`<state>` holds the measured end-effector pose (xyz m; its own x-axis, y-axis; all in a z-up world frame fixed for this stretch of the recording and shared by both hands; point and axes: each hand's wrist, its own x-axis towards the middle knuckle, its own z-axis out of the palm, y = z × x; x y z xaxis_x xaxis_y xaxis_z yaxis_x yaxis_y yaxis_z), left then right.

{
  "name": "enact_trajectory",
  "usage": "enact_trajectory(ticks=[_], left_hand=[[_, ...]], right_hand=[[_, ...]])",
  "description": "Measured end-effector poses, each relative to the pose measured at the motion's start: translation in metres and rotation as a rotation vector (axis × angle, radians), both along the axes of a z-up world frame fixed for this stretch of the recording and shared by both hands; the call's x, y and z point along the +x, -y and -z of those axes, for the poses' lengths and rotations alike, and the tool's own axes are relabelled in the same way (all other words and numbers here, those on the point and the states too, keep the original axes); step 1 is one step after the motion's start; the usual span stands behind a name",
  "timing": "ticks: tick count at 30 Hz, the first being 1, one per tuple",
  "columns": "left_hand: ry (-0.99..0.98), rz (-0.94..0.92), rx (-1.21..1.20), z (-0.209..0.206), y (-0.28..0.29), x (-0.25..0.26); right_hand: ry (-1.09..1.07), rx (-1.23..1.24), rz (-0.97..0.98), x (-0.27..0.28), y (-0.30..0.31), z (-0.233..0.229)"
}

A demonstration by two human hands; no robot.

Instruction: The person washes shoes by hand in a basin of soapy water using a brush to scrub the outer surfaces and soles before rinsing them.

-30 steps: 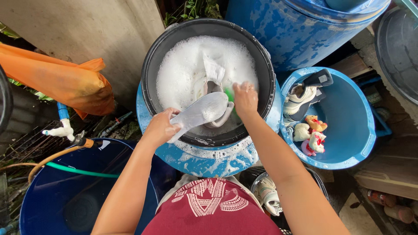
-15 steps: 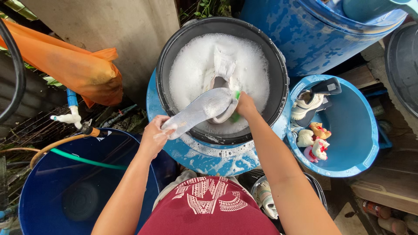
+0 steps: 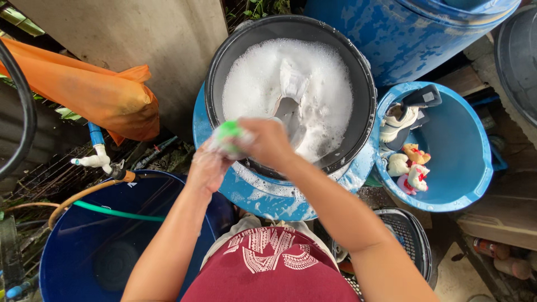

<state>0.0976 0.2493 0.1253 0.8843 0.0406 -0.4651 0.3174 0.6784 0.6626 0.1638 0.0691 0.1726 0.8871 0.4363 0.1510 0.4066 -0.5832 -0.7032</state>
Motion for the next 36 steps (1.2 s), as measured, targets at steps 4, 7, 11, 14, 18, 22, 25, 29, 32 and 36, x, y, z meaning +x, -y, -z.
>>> enact_trajectory(ticks=[4, 7, 11, 14, 18, 22, 25, 29, 32, 36], left_hand=[[0.133, 0.138, 0.091, -0.012, -0.015, 0.003], [0.060, 0.262, 0.340, -0.050, 0.004, 0.012], [0.299, 0.352, 0.347, -0.105, 0.059, 0.022], [0.372, 0.478, 0.296, -0.129, 0.120, 0.018], [0.527, 0.529, 0.203, -0.134, 0.202, -0.015], [0.348, 0.508, 0.113, -0.109, 0.253, -0.050], [0.186, 0.470, 0.090, -0.056, 0.268, -0.073], [-0.024, 0.325, 0.380, 0.051, 0.266, -0.093], [-0.049, 0.151, 0.522, 0.132, 0.244, -0.101], [0.039, 0.201, 1.377, 0.181, 0.208, -0.115]], right_hand=[[-0.201, -0.328, 0.180, 0.035, 0.053, -0.016], [-0.244, -0.051, 0.448, 0.035, 0.083, -0.048], [0.007, 0.178, 0.544, 0.020, 0.116, -0.069], [-0.018, 0.544, 0.504, -0.010, 0.155, -0.071], [-0.094, 0.769, 0.681, -0.059, 0.217, -0.064], [-0.197, 0.885, 0.841, -0.102, 0.275, -0.023], [-0.199, 0.837, 0.813, -0.122, 0.310, 0.030], [-0.239, 0.623, 0.694, -0.134, 0.321, 0.095], [-0.227, -0.169, 0.785, -0.135, 0.312, 0.116], [-0.316, -0.136, 0.576, -0.170, 0.233, 0.132]])
